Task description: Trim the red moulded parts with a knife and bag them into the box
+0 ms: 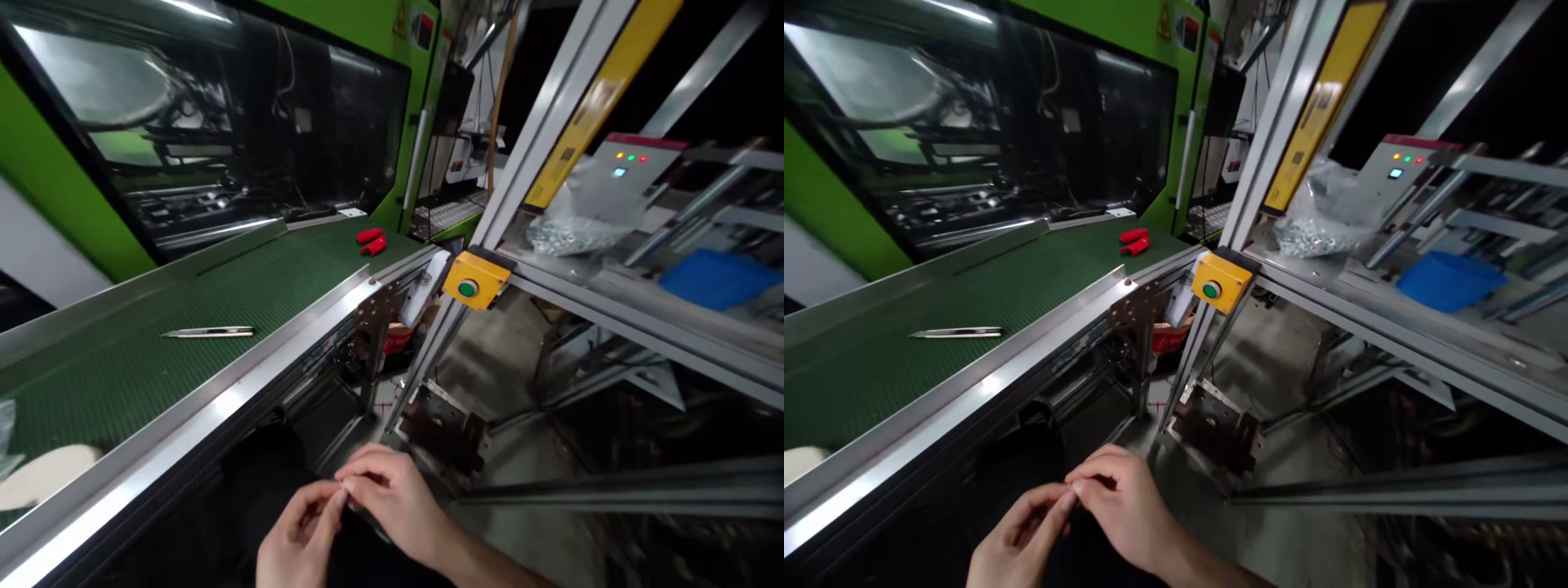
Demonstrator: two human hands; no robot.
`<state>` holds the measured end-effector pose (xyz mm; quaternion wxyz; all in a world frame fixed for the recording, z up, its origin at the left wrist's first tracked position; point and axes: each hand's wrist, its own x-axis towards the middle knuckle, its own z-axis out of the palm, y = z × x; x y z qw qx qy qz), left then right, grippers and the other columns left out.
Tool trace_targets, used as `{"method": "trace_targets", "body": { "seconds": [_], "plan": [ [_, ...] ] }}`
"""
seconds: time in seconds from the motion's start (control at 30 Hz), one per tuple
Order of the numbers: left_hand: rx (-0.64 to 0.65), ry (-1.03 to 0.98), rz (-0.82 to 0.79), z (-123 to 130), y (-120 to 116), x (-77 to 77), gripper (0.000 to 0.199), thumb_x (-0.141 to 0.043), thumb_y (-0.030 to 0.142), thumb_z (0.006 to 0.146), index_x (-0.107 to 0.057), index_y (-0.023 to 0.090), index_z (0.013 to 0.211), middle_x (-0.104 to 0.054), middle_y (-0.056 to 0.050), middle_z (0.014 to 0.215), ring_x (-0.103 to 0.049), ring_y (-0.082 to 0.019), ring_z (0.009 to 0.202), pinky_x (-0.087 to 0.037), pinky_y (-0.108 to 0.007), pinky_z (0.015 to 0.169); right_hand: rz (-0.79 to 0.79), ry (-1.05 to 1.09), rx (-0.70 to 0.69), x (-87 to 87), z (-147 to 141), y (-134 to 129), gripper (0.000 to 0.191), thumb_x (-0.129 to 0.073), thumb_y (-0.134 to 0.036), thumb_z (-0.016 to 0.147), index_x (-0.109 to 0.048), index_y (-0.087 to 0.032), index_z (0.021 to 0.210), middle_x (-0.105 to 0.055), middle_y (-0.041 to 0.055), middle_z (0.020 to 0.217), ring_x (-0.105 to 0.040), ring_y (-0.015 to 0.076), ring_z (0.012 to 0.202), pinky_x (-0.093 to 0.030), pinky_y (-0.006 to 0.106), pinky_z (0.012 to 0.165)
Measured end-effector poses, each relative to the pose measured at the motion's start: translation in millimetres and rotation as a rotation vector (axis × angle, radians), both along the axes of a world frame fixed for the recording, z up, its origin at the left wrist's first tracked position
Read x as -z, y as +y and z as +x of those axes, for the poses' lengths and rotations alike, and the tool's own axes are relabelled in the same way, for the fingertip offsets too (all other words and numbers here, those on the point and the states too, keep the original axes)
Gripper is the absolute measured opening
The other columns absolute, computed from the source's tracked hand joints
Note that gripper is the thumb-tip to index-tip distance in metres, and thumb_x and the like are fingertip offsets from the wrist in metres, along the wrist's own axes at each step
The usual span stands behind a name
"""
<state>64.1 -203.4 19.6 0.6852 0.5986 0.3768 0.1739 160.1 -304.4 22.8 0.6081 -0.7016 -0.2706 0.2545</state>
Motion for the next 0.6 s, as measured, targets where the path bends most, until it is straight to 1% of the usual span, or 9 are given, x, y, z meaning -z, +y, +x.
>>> {"method": "trace_targets", "body": {
  "seconds": [0.07,0.13,0.2,0.27,0.33,0.37,0.43,0.5,0.6],
  "plan": [
    [0.059,0.019,0.012,7,-3,9.5,0.039,-0.081,0.051,0.063,-0.070,0.017,0.077,-0.069,-0.003,0.071,-0.065,-0.018,0.067,-0.055,-0.020,0.064,0.031,0.184,-0.020,7.0,6,-10,0.018,-0.059,-0.022,0.085,-0.076,-0.016,0.087,-0.067,0.0037,0.085,-0.063,0.0107,0.066,-0.050,0.023,0.061],
    [0.133,0.038,0.072,11,-8,19.3,0.037,-0.078,0.051,0.067,-0.069,0.017,0.081,-0.070,-0.004,0.075,-0.067,-0.019,0.070,-0.056,-0.022,0.064,0.065,0.331,-0.030,13.9,10,-22,0.017,-0.063,-0.026,0.082,-0.076,-0.015,0.083,-0.067,0.0042,0.085,-0.063,0.0106,0.065,-0.051,0.024,0.062],
    [0.176,0.038,0.220,14,-16,26.7,0.030,-0.073,0.047,0.075,-0.070,0.019,0.084,-0.070,-0.003,0.079,-0.067,-0.018,0.072,-0.055,-0.022,0.067,0.097,0.454,-0.007,21.6,13,-33,0.018,-0.070,-0.030,0.077,-0.076,-0.013,0.081,-0.068,0.0055,0.085,-0.064,0.0122,0.068,-0.052,0.026,0.065],
    [0.207,-0.004,0.419,15,-26,32.0,0.021,-0.067,0.041,0.082,-0.071,0.021,0.083,-0.068,-0.002,0.083,-0.066,-0.015,0.075,-0.053,-0.020,0.072,0.124,0.572,0.047,31.4,14,-41,0.025,-0.075,-0.035,0.073,-0.074,-0.012,0.082,-0.069,0.0064,0.079,-0.064,0.0132,0.069,-0.051,0.026,0.066],
    [0.242,-0.082,0.602,15,-37,37.4,0.015,-0.061,0.034,0.088,-0.071,0.023,0.087,-0.067,-0.001,0.089,-0.065,-0.014,0.080,-0.051,-0.020,0.079,0.144,0.679,0.124,42.8,14,-45,0.031,-0.078,-0.039,0.069,-0.070,-0.012,0.082,-0.067,0.0041,0.070,-0.062,0.0117,0.064,-0.048,0.024,0.062],
    [0.271,-0.120,0.668,16,-41,40.7,0.015,-0.058,0.031,0.090,-0.071,0.024,0.091,-0.066,-0.002,0.093,-0.065,-0.014,0.084,-0.050,-0.020,0.081,0.153,0.722,0.162,48.6,14,-46,0.034,-0.079,-0.041,0.066,-0.068,-0.013,0.082,-0.065,0.0022,0.067,-0.060,0.0103,0.061,-0.046,0.023,0.059],
    [0.325,-0.170,0.750,17,-46,48.1,0.019,-0.052,0.026,0.094,-0.070,0.024,0.099,-0.065,-0.003,0.097,-0.065,-0.014,0.088,-0.050,-0.020,0.083,0.158,0.772,0.222,58.2,13,-49,0.040,-0.080,-0.045,0.062,-0.063,-0.015,0.082,-0.060,-0.0020,0.064,-0.055,0.0073,0.055,-0.042,0.021,0.054],
    [0.366,-0.179,0.777,20,-48,55.2,0.019,-0.051,0.025,0.095,-0.069,0.024,0.100,-0.064,-0.003,0.096,-0.064,-0.014,0.087,-0.051,-0.020,0.081,0.139,0.776,0.236,63.4,13,-54,0.042,-0.079,-0.048,0.062,-0.061,-0.016,0.082,-0.057,-0.0040,0.061,-0.051,0.0060,0.051,-0.038,0.020,0.050],
    [0.407,-0.139,0.754,25,-48,61.9,0.017,-0.051,0.029,0.095,-0.067,0.024,0.095,-0.065,-0.002,0.092,-0.065,-0.014,0.083,-0.051,-0.020,0.078,0.072,0.704,0.180,62.2,16,-65,0.037,-0.073,-0.049,0.070,-0.066,-0.014,0.080,-0.062,0.0001,0.063,-0.055,0.0086,0.055,-0.041,0.022,0.054]
  ]
}}
